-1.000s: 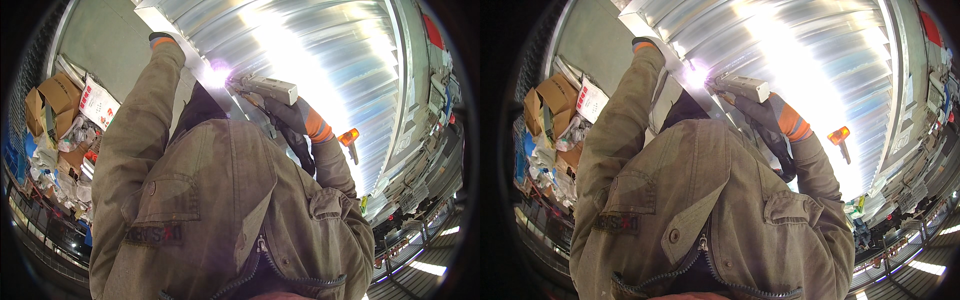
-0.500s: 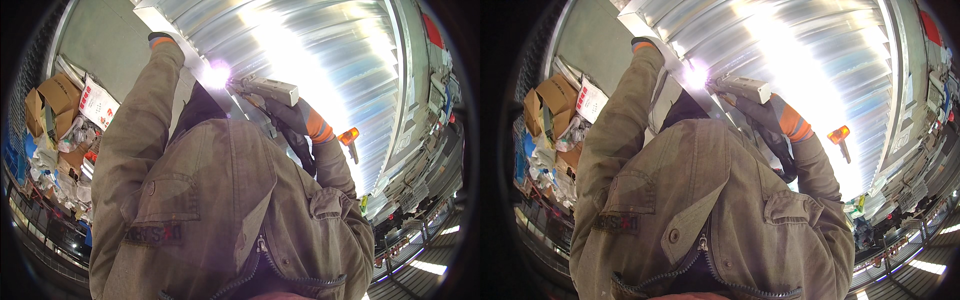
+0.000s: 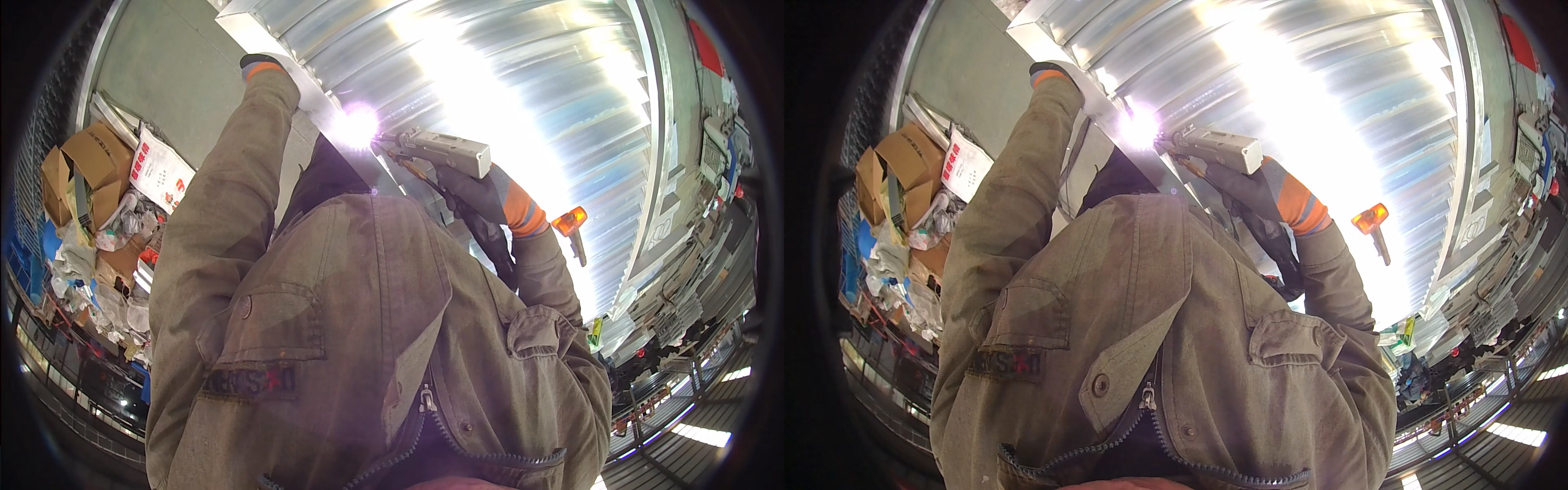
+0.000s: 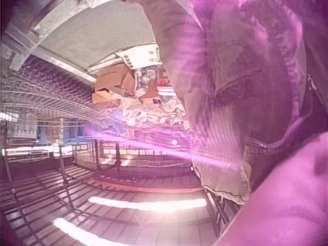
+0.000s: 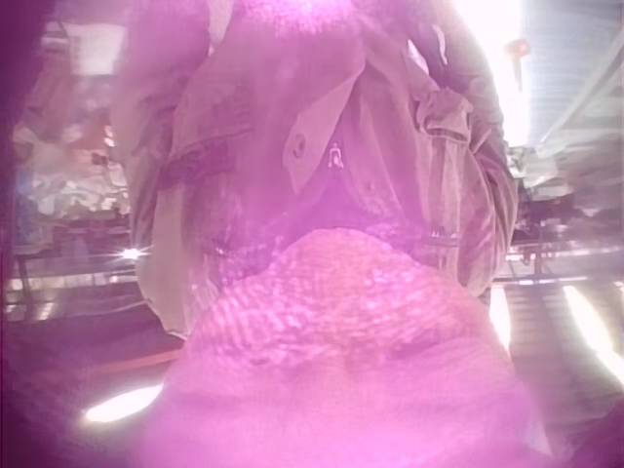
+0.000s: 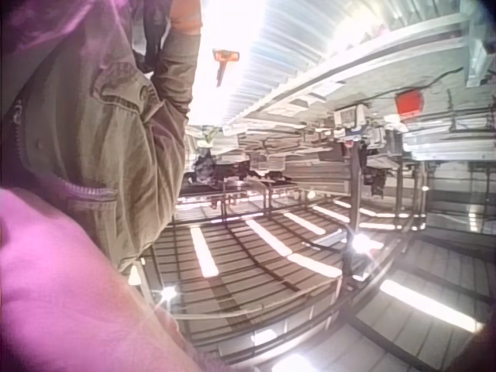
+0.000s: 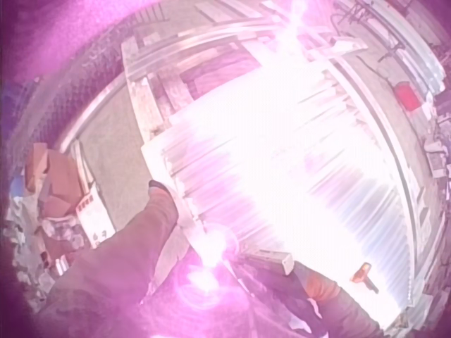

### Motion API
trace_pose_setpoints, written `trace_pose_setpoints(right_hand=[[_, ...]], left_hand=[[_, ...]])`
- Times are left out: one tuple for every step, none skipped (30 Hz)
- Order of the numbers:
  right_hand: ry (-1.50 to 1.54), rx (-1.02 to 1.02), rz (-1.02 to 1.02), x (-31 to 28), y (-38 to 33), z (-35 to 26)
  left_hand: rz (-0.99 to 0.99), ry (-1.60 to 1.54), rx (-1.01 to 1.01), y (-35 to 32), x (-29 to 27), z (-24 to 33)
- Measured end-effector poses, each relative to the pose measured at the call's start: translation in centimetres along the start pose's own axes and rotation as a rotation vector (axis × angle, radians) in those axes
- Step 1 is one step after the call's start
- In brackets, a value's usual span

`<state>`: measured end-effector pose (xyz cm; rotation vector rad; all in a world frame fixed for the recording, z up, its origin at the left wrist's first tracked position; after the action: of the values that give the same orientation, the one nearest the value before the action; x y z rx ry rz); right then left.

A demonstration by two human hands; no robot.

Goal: The person positions a large corrugated metal panel on a frame, then uses a rubber mallet to tap and align the edges. They then use a welding torch to weld the panel to the frame along multiple seams.

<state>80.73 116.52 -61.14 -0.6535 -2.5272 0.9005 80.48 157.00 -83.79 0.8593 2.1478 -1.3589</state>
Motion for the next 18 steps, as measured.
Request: trace_pose_setpoints(right_hand=[[0.007,0.007,-0.005,0.0,-0.1,0.0],[0.014,0.015,-0.01,0.0,-0.2,0.0],[0.016,0.014,-0.006,0.1,-0.3,-0.1],[0.027,-0.004,-0.009,0.1,-0.3,-0.2],[0.033,-0.029,-0.004,0.2,-0.3,-0.4],[0.033,-0.043,-0.002,0.2,-0.3,-0.5],[0.032,-0.057,0.0,0.3,-0.3,-0.6],[0.026,-0.058,-0.003,0.3,-0.3,-0.6],[0.026,-0.064,-0.008,0.3,-0.3,-0.6],[0.026,-0.07,-0.013,0.3,-0.4,-0.7],[0.032,-0.08,-0.019,0.3,-0.5,-0.7],[0.029,-0.076,-0.021,0.2,-0.6,-0.7],[0.026,-0.072,-0.022,0.1,-0.7,-0.6],[0.014,-0.053,-0.018,0.0,-0.9,-0.5],[0.01,-0.011,-0.027,-0.1,-1.0,-0.1],[0.006,0.032,-0.035,-0.1,-1.2,0.2],[0.01,0.098,-0.057,-0.1,-1.3,0.8],[0.013,0.101,-0.054,-0.1,-1.4,1.0]], left_hand=[[0.0,-0.001,-0.004,-0.1,-0.2,0.0],[-0.001,-0.002,-0.008,-0.3,-0.6,0.0],[-0.033,0.003,-0.005,-0.5,-0.8,0.1],[-0.065,0.008,-0.002,-0.7,-1.0,0.1],[-0.13,0.019,0.008,-1.0,-1.0,0.3],[-0.172,0.048,0.01,-1.1,-1.0,0.3],[-0.182,0.029,0.006,-1.2,-1.1,0.3],[-0.169,0.029,-0.004,-1.2,-1.2,0.2],[-0.152,0.032,-0.017,-1.1,-1.2,0.2],[-0.14,0.032,-0.021,-0.9,-1.0,0.1],[-0.124,0.035,-0.026,-0.7,-0.7,0.1],[-0.111,0.033,-0.028,-0.4,-0.3,0.1],[-0.089,0.028,-0.043,-0.1,0.0,0.0],[-0.071,0.018,-0.054,0.2,0.3,0.0],[-0.052,0.008,-0.066,0.4,0.6,-0.1],[-0.1,0.011,-0.049,0.7,1.1,0.0],[-0.148,0.014,-0.033,0.9,1.6,0.1],[-0.172,0.015,-0.019,1.0,2.0,0.2]])
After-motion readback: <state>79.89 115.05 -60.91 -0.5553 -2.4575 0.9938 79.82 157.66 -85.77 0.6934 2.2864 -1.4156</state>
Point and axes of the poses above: each hand's wrist, its own y-axis towards the middle knuckle, its own x-axis out of the palm, z = x × y, the point moved 7 cm from there along y, towards the middle knuckle, and after that the axes turned 1 degree about x, right-handed, at the moved point
